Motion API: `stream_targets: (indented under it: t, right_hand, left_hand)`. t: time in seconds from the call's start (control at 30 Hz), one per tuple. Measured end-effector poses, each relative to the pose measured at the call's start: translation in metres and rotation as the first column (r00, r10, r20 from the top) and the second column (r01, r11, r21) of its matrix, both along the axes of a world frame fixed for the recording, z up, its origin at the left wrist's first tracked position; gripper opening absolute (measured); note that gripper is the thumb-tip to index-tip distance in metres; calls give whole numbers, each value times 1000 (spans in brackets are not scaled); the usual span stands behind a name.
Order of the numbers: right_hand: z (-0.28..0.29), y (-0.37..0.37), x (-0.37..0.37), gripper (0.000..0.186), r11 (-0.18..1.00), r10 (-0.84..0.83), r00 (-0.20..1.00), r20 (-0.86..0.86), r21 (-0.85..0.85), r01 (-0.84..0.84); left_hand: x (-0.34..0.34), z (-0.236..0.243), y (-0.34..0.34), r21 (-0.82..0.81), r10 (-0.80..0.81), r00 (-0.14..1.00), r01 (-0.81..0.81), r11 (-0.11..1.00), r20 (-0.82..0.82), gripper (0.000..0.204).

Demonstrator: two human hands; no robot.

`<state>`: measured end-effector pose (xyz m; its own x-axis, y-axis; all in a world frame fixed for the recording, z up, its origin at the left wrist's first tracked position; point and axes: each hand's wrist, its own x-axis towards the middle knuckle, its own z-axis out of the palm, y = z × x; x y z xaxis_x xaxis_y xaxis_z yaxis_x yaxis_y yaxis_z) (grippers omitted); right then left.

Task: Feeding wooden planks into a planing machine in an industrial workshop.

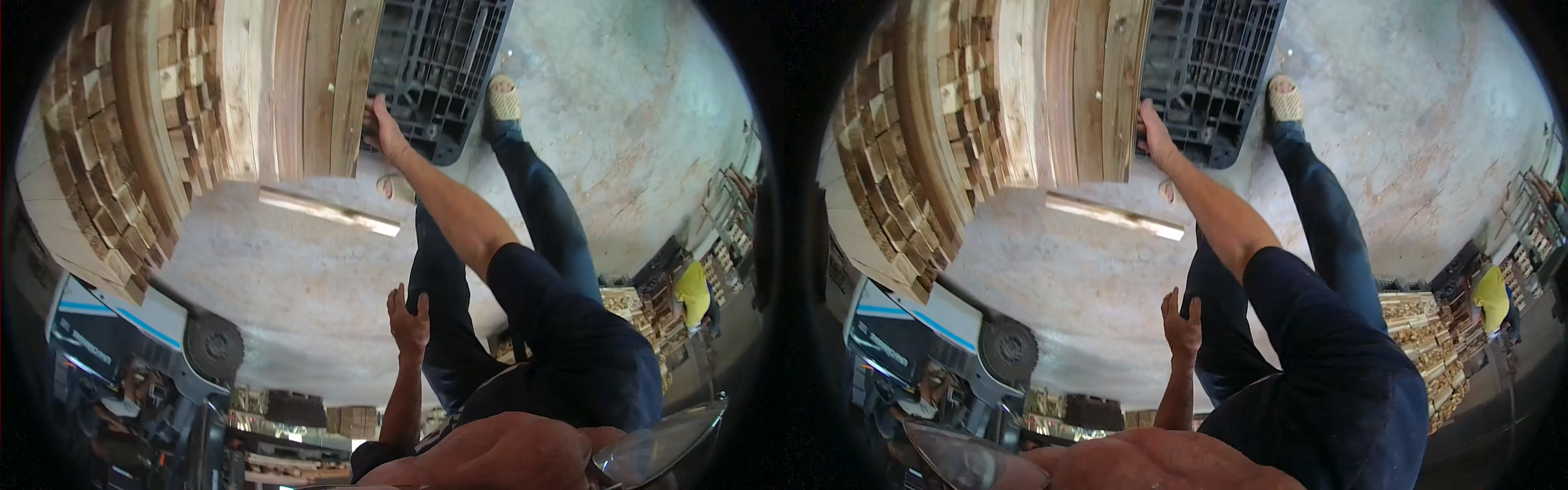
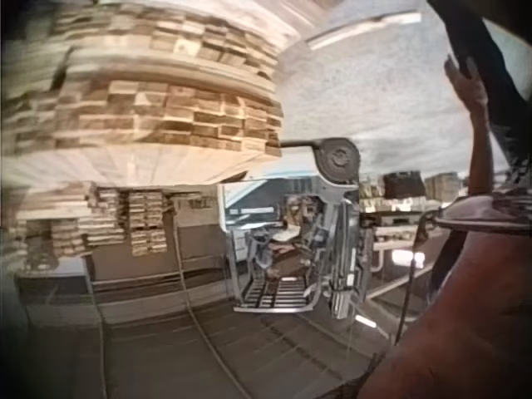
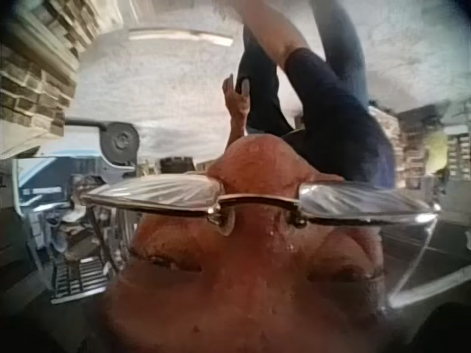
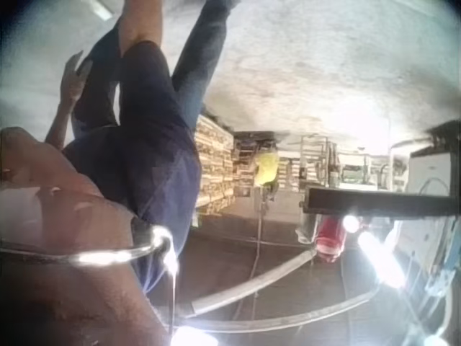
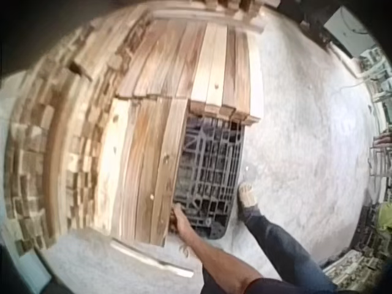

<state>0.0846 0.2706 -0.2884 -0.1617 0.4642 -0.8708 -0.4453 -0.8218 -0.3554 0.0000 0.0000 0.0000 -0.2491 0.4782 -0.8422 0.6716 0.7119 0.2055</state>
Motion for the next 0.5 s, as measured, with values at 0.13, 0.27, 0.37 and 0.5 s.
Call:
stream_targets:
  t: [0.13, 0.27, 0.37, 0.5]
  right_hand:
    - [-10, 16, -9, 90, 984, -155, 988, 23, -83, 157]
    - [-9, 18, -4, 97, 976, -138, 988, 75, -159, 149]
    - [-9, 11, -3, 97, 986, -108, 993, 42, -122, 112]
    - [14, 11, -13, 103, 987, -147, 989, -2, 61, 147]
  left_hand:
    - [-7, -2, 17, -50, -15, 1000, 14, 999, -23, 63]
    - [-6, 4, 23, -76, -19, 999, 16, 997, -40, 62]
    - [-8, 4, 24, -52, -41, 999, 39, 998, -28, 64]
    - [-10, 3, 25, -50, -42, 998, 40, 998, -42, 63]
